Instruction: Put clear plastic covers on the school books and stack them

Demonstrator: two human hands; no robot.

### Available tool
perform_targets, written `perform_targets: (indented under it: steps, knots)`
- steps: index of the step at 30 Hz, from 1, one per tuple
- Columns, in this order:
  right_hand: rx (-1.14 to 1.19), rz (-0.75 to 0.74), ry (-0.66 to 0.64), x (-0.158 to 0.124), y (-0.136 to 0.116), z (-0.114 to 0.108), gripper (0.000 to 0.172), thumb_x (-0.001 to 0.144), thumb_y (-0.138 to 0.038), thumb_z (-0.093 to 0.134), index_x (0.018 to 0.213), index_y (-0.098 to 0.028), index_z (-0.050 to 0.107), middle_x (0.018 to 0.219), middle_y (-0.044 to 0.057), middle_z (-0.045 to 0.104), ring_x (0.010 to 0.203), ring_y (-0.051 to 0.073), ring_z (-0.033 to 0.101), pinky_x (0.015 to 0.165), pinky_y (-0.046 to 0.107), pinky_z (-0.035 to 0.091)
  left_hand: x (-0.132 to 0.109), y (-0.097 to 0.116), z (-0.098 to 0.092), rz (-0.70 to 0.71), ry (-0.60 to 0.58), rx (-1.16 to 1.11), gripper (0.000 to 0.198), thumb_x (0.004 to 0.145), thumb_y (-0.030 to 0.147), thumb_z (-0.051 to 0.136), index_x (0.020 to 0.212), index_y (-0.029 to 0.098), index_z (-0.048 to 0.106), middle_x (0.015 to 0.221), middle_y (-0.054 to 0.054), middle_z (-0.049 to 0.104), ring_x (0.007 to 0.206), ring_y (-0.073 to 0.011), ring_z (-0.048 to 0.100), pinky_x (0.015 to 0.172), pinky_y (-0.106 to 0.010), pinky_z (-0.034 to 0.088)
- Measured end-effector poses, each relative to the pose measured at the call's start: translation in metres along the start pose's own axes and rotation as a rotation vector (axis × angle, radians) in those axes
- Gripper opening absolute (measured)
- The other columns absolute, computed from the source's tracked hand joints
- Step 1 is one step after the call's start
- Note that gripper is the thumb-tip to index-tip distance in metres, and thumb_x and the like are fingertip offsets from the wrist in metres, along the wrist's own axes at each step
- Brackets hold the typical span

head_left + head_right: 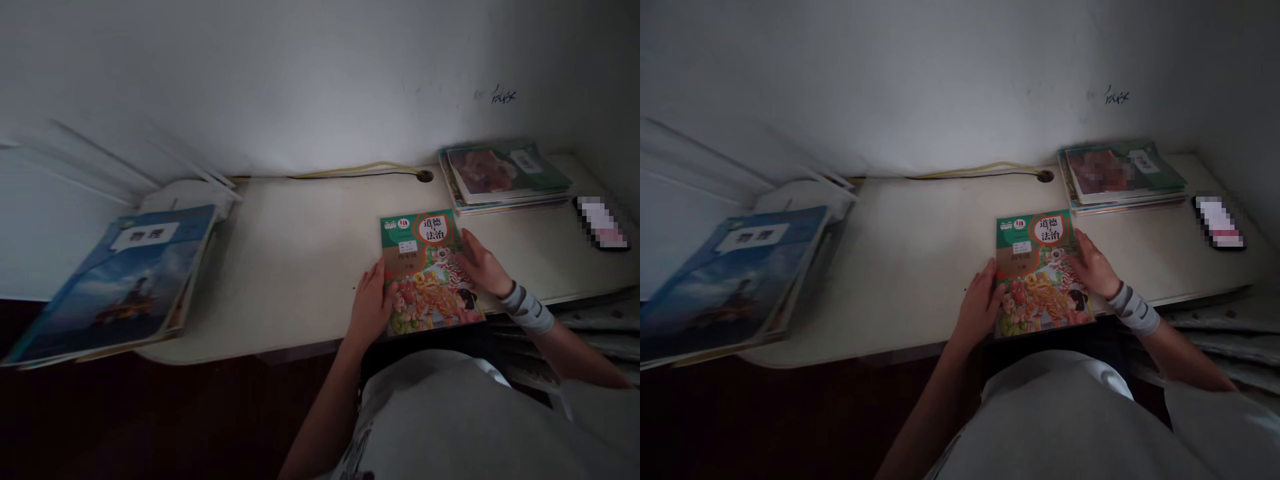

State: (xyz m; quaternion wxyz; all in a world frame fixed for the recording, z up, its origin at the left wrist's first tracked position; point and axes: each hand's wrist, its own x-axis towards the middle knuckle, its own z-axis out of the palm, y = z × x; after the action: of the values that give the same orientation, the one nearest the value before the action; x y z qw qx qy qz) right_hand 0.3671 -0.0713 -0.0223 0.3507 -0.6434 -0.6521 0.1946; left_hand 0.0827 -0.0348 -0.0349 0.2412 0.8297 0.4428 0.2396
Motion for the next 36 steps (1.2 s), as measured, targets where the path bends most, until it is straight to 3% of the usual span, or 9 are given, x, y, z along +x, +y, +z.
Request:
perform_targets:
  steps: [9, 14, 19, 22, 25, 27, 30, 33, 36]
  knots:
    - [0.013, 0.001, 0.01, 0.002, -0.006, 0.001, 0.068, 0.089, -0.054, 0.045, 0.146, -0.02, 0.03, 0.145, 0.014, 0.045, 0.132, 0.028, 0.044, 0.111, 0.051, 0.036, -0.001, 0.001, -0.001, -0.007, -0.017, 0.047, 0.057, 0.095, 0.038, 0.034, 0.145, 0.011, 0.029, 0.144, -0.019, 0.044, 0.136, -0.0283, 0.039, 0.111, -0.052, 0.031]
    - [0.085, -0.018, 0.0, -0.001, -0.028, -0.01, 0.07, 0.09, -0.054, 0.043, 0.149, -0.021, 0.025, 0.148, 0.011, 0.04, 0.136, 0.027, 0.039, 0.114, 0.049, 0.032, -0.001, 0.002, 0.004, 0.012, -0.032, 0.135, 0.05, 0.095, 0.042, 0.037, 0.135, 0.015, 0.047, 0.144, -0.017, 0.045, 0.136, -0.0278, 0.039, 0.112, -0.052, 0.029]
    - [0.254, -0.307, -0.395, 0.012, -0.073, -0.018, 0.062, 0.097, -0.048, 0.028, 0.153, -0.029, 0.008, 0.153, 0.005, 0.033, 0.14, 0.021, 0.032, 0.114, 0.047, 0.031, -0.002, 0.007, -0.001, -0.004, -0.022, 0.047, 0.058, 0.094, 0.052, 0.033, 0.13, 0.011, 0.053, 0.144, -0.019, 0.045, 0.137, -0.0291, 0.036, 0.113, -0.053, 0.026]
    - [0.033, -0.531, -0.474, 0.027, -0.094, 0.002, 0.059, 0.095, -0.046, 0.039, 0.149, -0.025, 0.027, 0.153, 0.007, 0.034, 0.143, 0.023, 0.024, 0.117, 0.05, 0.021, -0.004, 0.009, -0.008, -0.002, 0.061, -0.24, 0.062, 0.096, 0.054, 0.022, 0.132, 0.012, 0.051, 0.141, -0.017, 0.049, 0.134, -0.026, 0.042, 0.113, -0.049, 0.029]
    - [-0.201, -0.637, -0.463, 0.035, -0.103, 0.029, 0.055, 0.09, -0.043, 0.052, 0.14, -0.023, 0.045, 0.147, 0.01, 0.043, 0.141, 0.029, 0.028, 0.116, 0.058, 0.016, -0.006, 0.008, -0.013, -0.147, 0.159, -0.549, 0.057, 0.097, 0.05, 0.021, 0.124, 0.016, 0.057, 0.128, -0.014, 0.061, 0.122, -0.0233, 0.055, 0.106, -0.043, 0.04]
    - [-0.258, -0.661, -0.471, 0.038, -0.103, 0.04, 0.05, 0.09, -0.041, 0.052, 0.136, -0.022, 0.049, 0.143, 0.012, 0.047, 0.139, 0.03, 0.034, 0.115, 0.058, 0.02, -0.005, 0.006, -0.013, -0.253, 0.174, -0.671, 0.046, 0.093, 0.047, 0.039, 0.123, 0.016, 0.056, 0.114, -0.012, 0.069, 0.108, -0.0226, 0.063, 0.098, -0.041, 0.046]
    - [-0.245, -0.651, -0.458, 0.043, -0.102, 0.042, 0.046, 0.093, -0.038, 0.046, 0.135, -0.021, 0.051, 0.141, 0.012, 0.05, 0.135, 0.027, 0.04, 0.113, 0.056, 0.028, -0.001, 0.006, -0.011, -0.299, 0.158, -0.776, 0.058, 0.082, 0.035, 0.061, 0.134, 0.015, 0.044, 0.096, -0.008, 0.073, 0.092, -0.0194, 0.067, 0.092, -0.039, 0.049]
    - [-0.188, -0.633, -0.447, 0.051, -0.101, 0.038, 0.044, 0.094, -0.038, 0.042, 0.134, -0.022, 0.053, 0.139, 0.011, 0.052, 0.133, 0.025, 0.043, 0.111, 0.053, 0.033, 0.001, 0.007, -0.01, -0.281, 0.169, -0.814, 0.065, 0.078, 0.026, 0.064, 0.136, 0.014, 0.038, 0.089, -0.006, 0.072, 0.088, -0.0173, 0.066, 0.092, -0.037, 0.048]
    - [-0.183, -0.62, -0.452, 0.061, -0.096, 0.039, 0.045, 0.093, -0.041, 0.043, 0.132, -0.022, 0.054, 0.14, 0.012, 0.051, 0.135, 0.026, 0.041, 0.112, 0.053, 0.032, 0.001, 0.011, -0.012, -0.288, 0.203, -0.769, 0.054, 0.081, 0.024, 0.058, 0.132, 0.014, 0.041, 0.088, -0.006, 0.071, 0.084, -0.0167, 0.066, 0.086, -0.035, 0.05]
